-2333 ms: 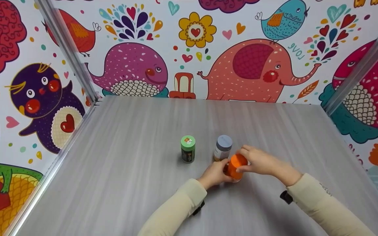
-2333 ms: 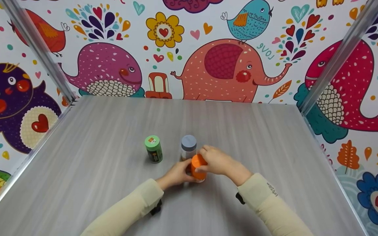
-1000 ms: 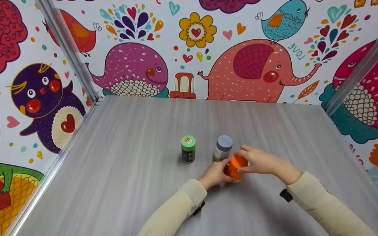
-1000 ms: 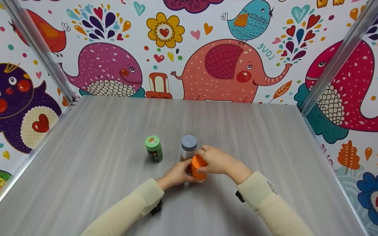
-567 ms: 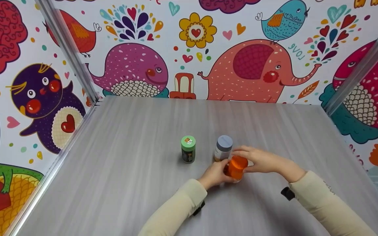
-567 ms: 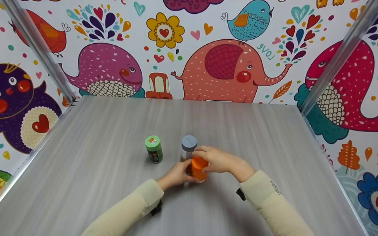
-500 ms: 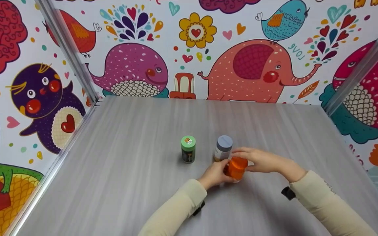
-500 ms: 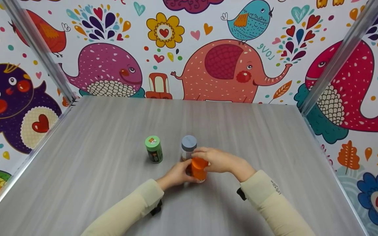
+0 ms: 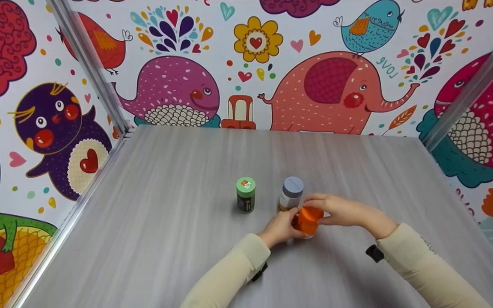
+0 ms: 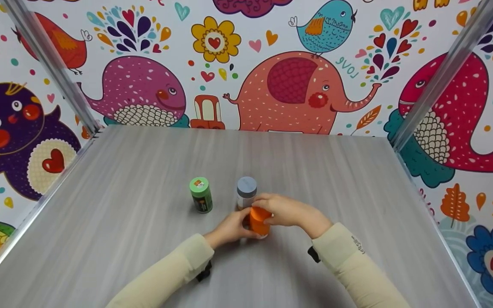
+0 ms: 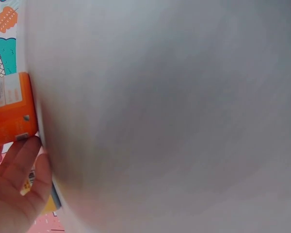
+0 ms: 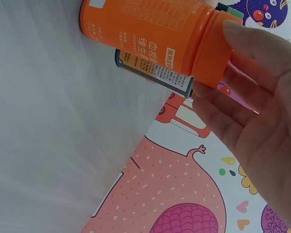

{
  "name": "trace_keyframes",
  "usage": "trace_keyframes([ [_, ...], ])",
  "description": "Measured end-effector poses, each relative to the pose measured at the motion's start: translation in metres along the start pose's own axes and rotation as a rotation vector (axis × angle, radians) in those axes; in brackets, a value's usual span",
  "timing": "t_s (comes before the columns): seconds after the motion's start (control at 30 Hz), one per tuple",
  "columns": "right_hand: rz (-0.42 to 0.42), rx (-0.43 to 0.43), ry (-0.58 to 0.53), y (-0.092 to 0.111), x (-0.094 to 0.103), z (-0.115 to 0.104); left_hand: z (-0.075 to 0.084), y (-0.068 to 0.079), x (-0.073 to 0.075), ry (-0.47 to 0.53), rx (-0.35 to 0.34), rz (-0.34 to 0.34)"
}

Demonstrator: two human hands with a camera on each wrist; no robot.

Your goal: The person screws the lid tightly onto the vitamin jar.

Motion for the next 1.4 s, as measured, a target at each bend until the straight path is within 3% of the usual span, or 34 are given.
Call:
trace_keyframes([
  [0.47,0.098,0.033,-0.026,0.003,0.000,0.006,0.001,-0.001,-0.002,-0.028,0.014,-0.026],
  [0.83,0.099,-0.004,-0.059,0.004,0.001,0.012,0.002,-0.001,0.000,-0.070,0.009,-0.027],
  [1.1,0.129,-0.150,-0.058,0.015,0.012,0.037,-0.004,0.008,0.012,-0.106,0.070,-0.028],
  [1.4,0.223,-0.340,-0.117,0.030,0.017,0.081,-0.018,0.039,0.032,-0.098,0.066,0.005],
])
Point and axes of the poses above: each hand's wrist, its own y-axis away from the middle knuckle, its own x-axis out of the back of the hand, z = x × y, the point moved 10 cm from there along -y, towards the middle knuckle, and after that the axes turned 11 degrees about -z, right-handed, at the moved point
